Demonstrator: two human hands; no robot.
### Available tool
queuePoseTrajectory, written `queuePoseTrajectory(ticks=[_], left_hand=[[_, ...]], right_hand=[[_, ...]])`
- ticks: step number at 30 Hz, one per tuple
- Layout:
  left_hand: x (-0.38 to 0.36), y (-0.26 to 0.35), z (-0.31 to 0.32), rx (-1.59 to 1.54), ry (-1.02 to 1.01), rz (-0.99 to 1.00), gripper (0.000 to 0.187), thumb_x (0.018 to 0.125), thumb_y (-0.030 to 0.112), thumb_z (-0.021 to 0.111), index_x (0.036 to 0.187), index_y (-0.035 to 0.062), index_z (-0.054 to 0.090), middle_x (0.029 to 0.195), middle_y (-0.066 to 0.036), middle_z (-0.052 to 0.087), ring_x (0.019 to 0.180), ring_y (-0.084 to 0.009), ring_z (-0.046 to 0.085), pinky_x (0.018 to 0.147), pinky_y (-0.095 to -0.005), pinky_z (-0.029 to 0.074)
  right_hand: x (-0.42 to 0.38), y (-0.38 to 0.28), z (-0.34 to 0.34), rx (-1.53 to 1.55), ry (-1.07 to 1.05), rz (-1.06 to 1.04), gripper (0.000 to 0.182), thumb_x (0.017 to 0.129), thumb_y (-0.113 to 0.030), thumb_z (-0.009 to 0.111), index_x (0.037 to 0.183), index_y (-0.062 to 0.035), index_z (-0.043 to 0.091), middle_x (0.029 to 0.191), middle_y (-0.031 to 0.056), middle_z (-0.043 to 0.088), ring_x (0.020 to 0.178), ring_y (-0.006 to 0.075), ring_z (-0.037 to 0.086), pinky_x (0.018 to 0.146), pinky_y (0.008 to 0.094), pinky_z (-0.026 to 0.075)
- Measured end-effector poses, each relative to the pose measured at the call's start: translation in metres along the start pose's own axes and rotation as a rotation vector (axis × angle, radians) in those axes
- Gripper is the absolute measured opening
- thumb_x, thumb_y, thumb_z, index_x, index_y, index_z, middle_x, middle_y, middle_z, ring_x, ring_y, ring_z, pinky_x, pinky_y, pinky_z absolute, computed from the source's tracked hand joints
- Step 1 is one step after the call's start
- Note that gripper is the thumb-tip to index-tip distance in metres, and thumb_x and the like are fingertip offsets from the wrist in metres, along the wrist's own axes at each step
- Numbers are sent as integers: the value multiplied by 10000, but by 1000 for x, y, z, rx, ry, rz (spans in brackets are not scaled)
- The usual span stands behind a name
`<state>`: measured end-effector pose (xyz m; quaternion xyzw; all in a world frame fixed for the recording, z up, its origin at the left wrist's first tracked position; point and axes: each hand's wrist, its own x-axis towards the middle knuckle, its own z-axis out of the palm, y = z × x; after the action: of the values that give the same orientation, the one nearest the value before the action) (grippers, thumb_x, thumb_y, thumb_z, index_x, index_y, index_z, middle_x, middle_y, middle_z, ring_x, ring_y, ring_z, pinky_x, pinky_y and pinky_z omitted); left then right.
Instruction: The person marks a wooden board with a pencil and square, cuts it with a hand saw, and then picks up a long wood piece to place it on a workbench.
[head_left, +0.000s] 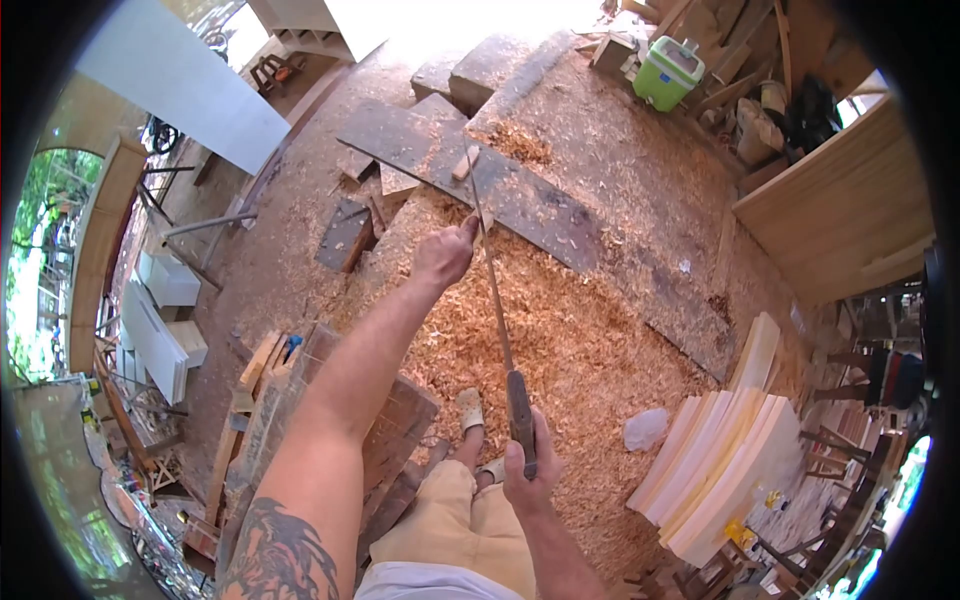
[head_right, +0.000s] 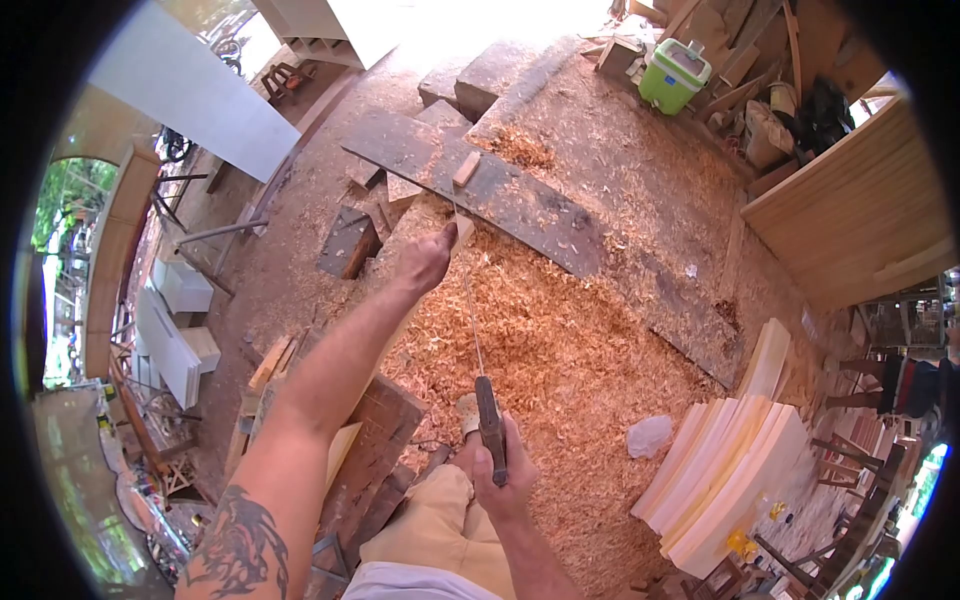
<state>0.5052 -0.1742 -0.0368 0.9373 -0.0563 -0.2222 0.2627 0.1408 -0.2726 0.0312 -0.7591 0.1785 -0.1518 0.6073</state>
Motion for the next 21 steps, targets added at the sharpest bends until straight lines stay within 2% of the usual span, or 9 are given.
queuePoseTrajectory(ticks=[3,9,12,21], left_hand=[[0,-2,2,-20,6,8,921,1106,671,130,1094,-5,756,1154,-302,727,1139,-461,677,1037,-556,487],[0,-3,2,-41,-26,-13,932,1097,691,127,1102,4,757,1148,-298,730,1123,-462,684,1021,-573,489],[-1,-1,3,-8,23,-20,940,1089,708,131,1096,7,756,1140,-299,730,1126,-461,684,1024,-573,490],[1,-1,3,-13,17,-27,933,1091,701,136,1151,6,757,1212,-296,725,1197,-452,672,1052,-560,489]], right_hand=[[-1,-5,-1,3,-29,61,626,1023,-254,676,1517,87,499,987,49,680,790,96,597,690,263,511],[1,-9,0,11,-38,65,612,1021,-241,675,1515,78,505,982,53,676,784,97,593,685,264,509],[1,-3,1,-14,-19,9,613,1018,-237,680,1515,78,505,976,48,674,779,94,590,680,263,506],[0,-6,3,-10,-30,17,602,1017,-217,672,1512,82,507,946,33,668,751,87,583,652,257,498]])
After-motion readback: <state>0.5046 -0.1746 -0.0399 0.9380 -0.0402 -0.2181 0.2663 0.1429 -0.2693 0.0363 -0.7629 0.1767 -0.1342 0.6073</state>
